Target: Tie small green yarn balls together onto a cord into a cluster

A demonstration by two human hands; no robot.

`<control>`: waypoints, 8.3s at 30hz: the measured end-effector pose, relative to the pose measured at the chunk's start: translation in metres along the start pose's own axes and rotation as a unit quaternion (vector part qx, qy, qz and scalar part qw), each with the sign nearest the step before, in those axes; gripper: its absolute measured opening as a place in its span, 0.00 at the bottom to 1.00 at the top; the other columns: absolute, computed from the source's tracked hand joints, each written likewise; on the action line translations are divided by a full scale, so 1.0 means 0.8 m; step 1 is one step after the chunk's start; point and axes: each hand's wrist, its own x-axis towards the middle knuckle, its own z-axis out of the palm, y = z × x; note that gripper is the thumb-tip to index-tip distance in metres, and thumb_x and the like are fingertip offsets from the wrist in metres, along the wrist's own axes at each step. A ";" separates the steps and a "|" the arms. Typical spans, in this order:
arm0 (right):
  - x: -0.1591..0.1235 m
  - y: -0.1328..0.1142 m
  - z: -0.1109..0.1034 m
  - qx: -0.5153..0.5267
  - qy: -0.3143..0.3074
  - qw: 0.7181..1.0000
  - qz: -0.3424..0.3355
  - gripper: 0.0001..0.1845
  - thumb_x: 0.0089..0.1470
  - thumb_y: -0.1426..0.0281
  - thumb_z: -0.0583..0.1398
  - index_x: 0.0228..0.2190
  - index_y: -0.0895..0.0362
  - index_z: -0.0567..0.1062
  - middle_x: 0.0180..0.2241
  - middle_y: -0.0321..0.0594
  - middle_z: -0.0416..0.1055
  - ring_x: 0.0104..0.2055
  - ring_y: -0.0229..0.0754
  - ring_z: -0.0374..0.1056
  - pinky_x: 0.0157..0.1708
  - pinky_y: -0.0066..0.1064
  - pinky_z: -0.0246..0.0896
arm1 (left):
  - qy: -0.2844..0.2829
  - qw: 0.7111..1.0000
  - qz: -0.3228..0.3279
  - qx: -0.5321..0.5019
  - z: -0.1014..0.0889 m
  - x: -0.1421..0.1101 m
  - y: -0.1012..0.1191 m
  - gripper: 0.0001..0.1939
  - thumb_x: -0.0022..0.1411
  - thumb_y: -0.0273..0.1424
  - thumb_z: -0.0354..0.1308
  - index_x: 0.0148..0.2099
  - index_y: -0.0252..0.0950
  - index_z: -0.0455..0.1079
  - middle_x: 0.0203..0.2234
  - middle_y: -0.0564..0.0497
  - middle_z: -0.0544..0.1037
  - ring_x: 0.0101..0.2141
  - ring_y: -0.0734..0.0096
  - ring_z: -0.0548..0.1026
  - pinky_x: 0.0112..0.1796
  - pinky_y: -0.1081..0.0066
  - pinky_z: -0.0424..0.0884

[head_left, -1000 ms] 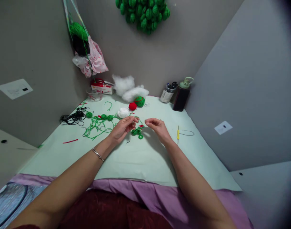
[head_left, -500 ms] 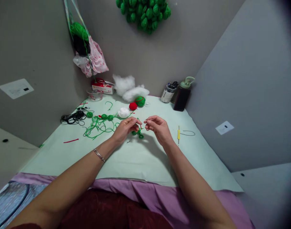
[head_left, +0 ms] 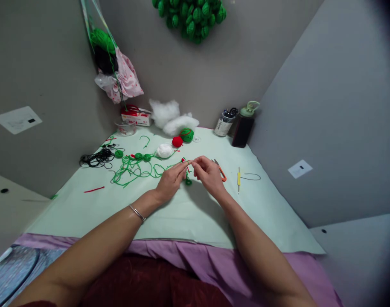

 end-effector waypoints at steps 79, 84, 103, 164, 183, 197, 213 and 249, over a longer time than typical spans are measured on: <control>0.007 -0.003 -0.003 0.116 -0.126 0.982 0.077 0.17 0.54 0.56 0.61 0.26 0.57 0.71 0.16 0.27 0.55 0.20 0.32 0.47 0.24 0.29 0.40 | -0.031 0.980 0.007 0.197 -0.002 -0.005 0.009 0.28 0.69 0.22 0.44 0.68 0.39 0.63 0.66 0.42 0.64 0.54 0.61 0.75 0.48 0.66 0.76; 0.008 0.000 -0.004 0.141 -0.129 0.977 0.098 0.18 0.51 0.54 0.63 0.26 0.57 0.71 0.15 0.26 0.55 0.19 0.32 0.45 0.23 0.29 0.37 | -0.028 0.978 0.018 0.206 -0.002 -0.005 0.006 0.28 0.68 0.22 0.44 0.67 0.41 0.64 0.62 0.42 0.66 0.50 0.64 0.76 0.48 0.66 0.75; 0.008 0.009 0.002 0.114 -0.093 0.986 0.077 0.15 0.53 0.57 0.62 0.27 0.58 0.73 0.15 0.28 0.58 0.19 0.33 0.49 0.23 0.28 0.42 | 0.003 0.989 0.025 0.144 -0.009 0.005 -0.001 0.20 0.68 0.22 0.47 0.56 0.37 0.74 0.58 0.43 0.71 0.52 0.63 0.74 0.52 0.63 0.72; 0.000 0.005 0.004 -0.025 -0.013 1.000 -0.002 0.15 0.57 0.57 0.60 0.31 0.56 0.76 0.17 0.29 0.59 0.21 0.35 0.53 0.23 0.28 0.48 | -0.003 0.883 -0.275 -0.381 -0.024 0.026 0.018 0.23 0.53 0.27 0.64 0.52 0.36 0.71 0.41 0.49 0.78 0.27 0.80 0.70 0.29 0.75 0.64; 0.012 -0.006 -0.019 0.195 0.144 0.970 0.016 0.13 0.48 0.59 0.68 0.28 0.54 0.73 0.21 0.30 0.63 0.20 0.32 0.55 0.22 0.28 0.53 | -0.103 0.900 -0.261 -0.332 -0.008 0.016 0.004 0.17 0.53 0.37 0.71 0.43 0.35 0.76 0.32 0.49 0.79 0.31 0.71 0.76 0.39 0.66 0.72; 0.018 -0.006 -0.036 0.262 0.131 0.954 0.061 0.20 0.47 0.54 0.68 0.32 0.53 0.67 0.27 0.31 0.70 0.20 0.30 0.55 0.21 0.25 0.54 | -0.021 0.947 -0.228 -0.224 -0.022 0.025 -0.002 0.14 0.58 0.37 0.65 0.44 0.37 0.76 0.38 0.47 0.79 0.31 0.72 0.72 0.33 0.69 0.66; 0.020 0.018 -0.033 0.094 0.105 0.990 0.015 0.13 0.48 0.59 0.69 0.28 0.56 0.80 0.35 0.42 0.78 0.38 0.41 0.72 0.38 0.32 0.65 | -0.077 0.931 -0.252 -0.252 -0.033 0.030 -0.006 0.15 0.54 0.32 0.66 0.46 0.38 0.76 0.41 0.46 0.80 0.39 0.64 0.77 0.46 0.62 0.71; 0.011 0.001 -0.028 0.200 -0.045 0.975 0.086 0.19 0.46 0.58 0.72 0.30 0.57 0.73 0.25 0.32 0.71 0.24 0.33 0.66 0.27 0.28 0.61 | -0.107 0.807 -0.341 -0.470 -0.037 0.030 0.014 0.13 0.61 0.36 0.66 0.33 0.31 0.70 0.31 0.48 0.77 0.32 0.72 0.77 0.32 0.74 0.77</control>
